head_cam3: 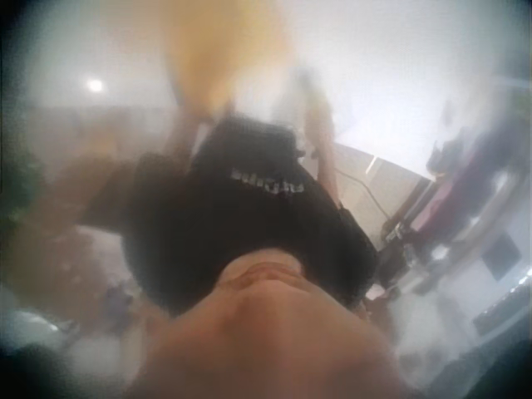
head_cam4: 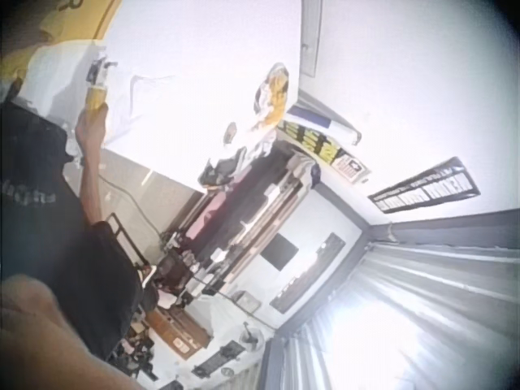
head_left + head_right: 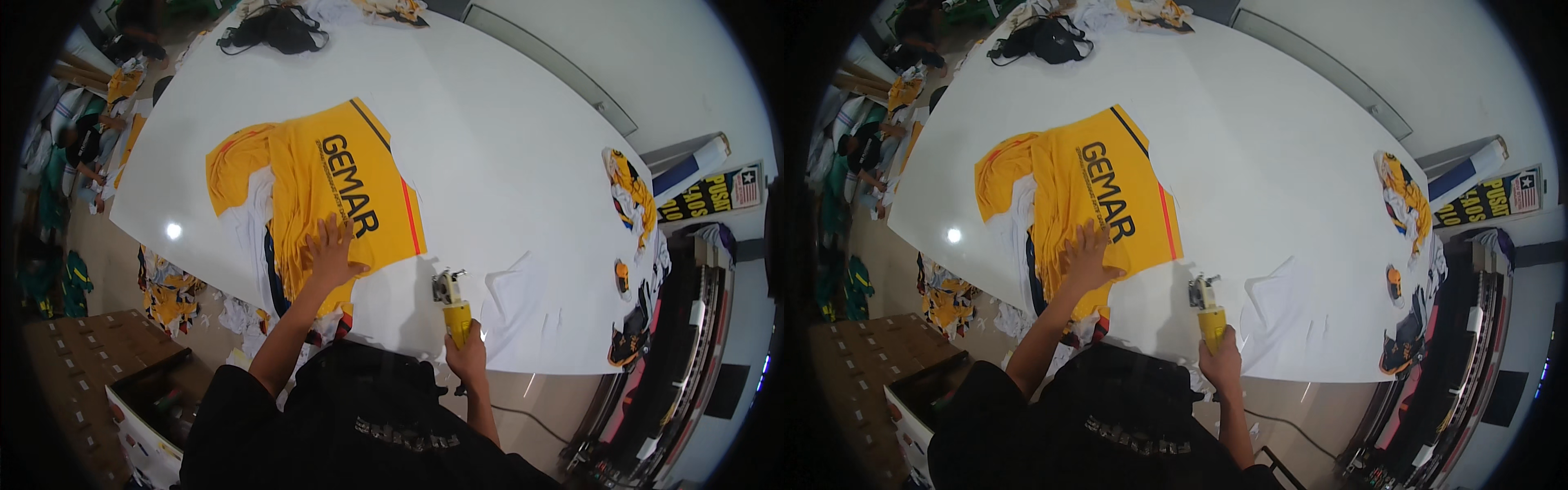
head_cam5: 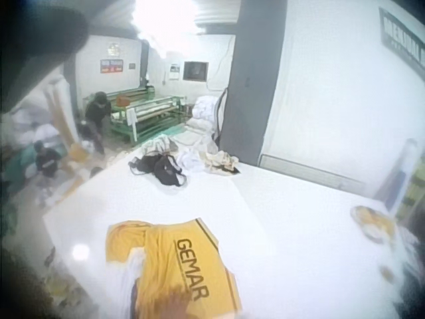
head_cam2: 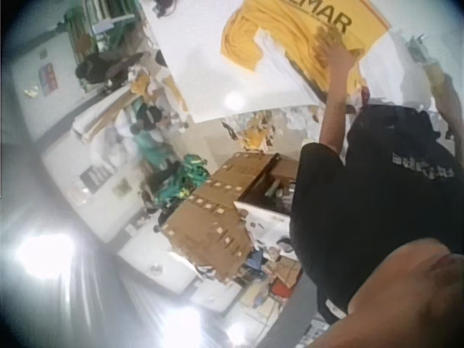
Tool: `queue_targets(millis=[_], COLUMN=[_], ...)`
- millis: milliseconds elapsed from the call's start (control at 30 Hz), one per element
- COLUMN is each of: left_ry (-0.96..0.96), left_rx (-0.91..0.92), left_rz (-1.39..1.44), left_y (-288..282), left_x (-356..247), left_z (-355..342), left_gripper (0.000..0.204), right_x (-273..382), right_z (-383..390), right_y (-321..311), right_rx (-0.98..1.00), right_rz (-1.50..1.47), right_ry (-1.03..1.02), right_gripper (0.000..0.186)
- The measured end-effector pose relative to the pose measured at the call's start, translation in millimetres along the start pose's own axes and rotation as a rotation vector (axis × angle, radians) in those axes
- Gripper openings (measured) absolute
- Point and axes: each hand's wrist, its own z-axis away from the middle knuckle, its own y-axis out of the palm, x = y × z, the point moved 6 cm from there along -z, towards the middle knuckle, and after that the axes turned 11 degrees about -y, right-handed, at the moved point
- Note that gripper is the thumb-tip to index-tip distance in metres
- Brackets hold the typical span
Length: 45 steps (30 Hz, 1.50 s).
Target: The person uses a circular fabric cutter to trim excess white material from the edges of yellow printed jerseys on a large table, then bundles the trimmed pieces.
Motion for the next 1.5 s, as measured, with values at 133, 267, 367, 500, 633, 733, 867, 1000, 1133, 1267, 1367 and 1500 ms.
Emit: queue_targets(millis=[133,267,367,500,633,733,867,1000,1133,1267,1367,1500], left_ry=[0.021,0.038,0.039,0.029,0.027,0.021,0.014,0.011,0.025,0.031,0.038,0.048], left_rx=[0.074,0.075,0.082,0.094,0.084,0.087,0.095,0.089,0.059,0.055,0.043,0.029], left_rz=[-0.044,-0.024,-0.015,-0.006,0.021,0.027,0.041,0.059,0.075,0.091,0.111,0.122], left_y=[0,5,6,1,-1,-3,-6,-5,-2,-3,-1,-3], left_x=[6,15,14,11,11,11,9,11,13,12,14,15], left_z=[8,11,12,13,14,14,16,16,14,15,15,15], left_gripper=[0.132,0.137,0.137,0.136,0.136,0.135,0.135,0.132,0.132,0.131,0.132,0.132], right_x=[1,7,12,20,23,26,29,37,42,48,53,60], right_z=[20,9,-10,-32,-37,-39,-48,-61,-80,-101,-116,-138], right_y=[22,28,28,29,30,28,29,28,30,30,31,32], right_rx=[0.059,0.068,0.055,0.092,0.074,0.086,0.093,0.081,0.084,0.083,0.083,0.098], right_rz=[0.015,0.010,0.010,0.006,0.013,0.031,0.041,0.034,0.053,0.068,0.087,0.084], right_ry=[-0.004,-0.100,-0.160,-0.142,-0.165,-0.160,-0.180,-0.214,-0.242,-0.266,-0.275,-0.291], right_gripper=[0.061,0.057,0.055,0.057,0.057,0.058,0.056,0.053,0.052,0.051,0.051,0.050])
